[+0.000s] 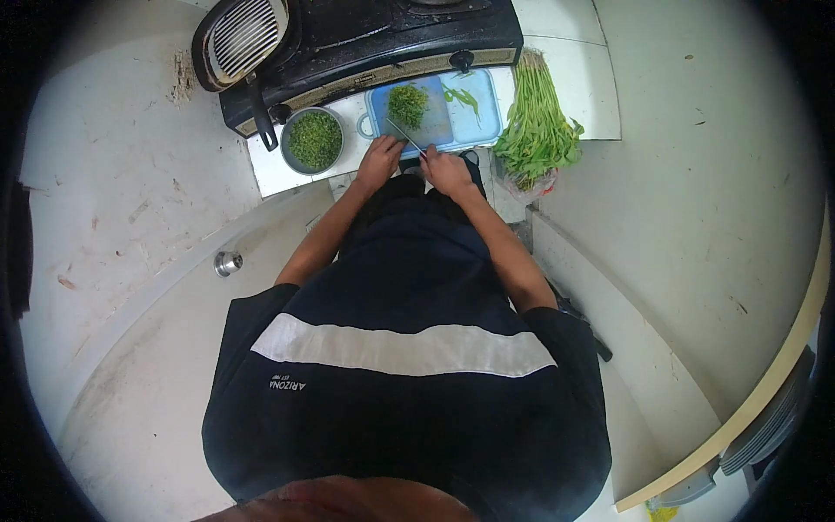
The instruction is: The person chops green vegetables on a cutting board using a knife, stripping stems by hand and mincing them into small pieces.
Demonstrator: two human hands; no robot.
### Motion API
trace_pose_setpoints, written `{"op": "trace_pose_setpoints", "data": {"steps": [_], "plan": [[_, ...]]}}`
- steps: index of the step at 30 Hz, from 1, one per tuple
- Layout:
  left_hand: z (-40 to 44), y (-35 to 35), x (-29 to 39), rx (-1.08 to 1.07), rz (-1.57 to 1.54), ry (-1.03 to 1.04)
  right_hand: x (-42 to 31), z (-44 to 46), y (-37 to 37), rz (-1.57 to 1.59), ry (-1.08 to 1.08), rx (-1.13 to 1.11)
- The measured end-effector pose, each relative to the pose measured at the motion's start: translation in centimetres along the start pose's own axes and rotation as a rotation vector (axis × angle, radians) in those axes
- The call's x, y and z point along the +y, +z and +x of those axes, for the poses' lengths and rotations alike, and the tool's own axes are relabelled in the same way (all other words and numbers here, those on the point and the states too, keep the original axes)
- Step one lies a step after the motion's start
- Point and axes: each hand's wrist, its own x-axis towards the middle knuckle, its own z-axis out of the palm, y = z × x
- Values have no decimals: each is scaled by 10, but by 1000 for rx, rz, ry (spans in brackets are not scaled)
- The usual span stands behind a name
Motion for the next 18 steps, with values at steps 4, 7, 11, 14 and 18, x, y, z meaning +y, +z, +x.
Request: {"op": "trace_pose_setpoints", "data": {"steps": [4,7,11,14,18], "plan": [[0,0,2,-3,30,-4,1,-8,-4,-3,26,-40],[0,0,3,23,2,-21,8,-13,-1,-14,27,-59],[1,0,-1,30,-13,4,9,-12,4,7,3,-22],[1,-1,-2,11,-14,8,7,-10,5,-1,25,-20],[3,-4,-1,40,-61,25,5,-10,7,-3,22,-28]]}}
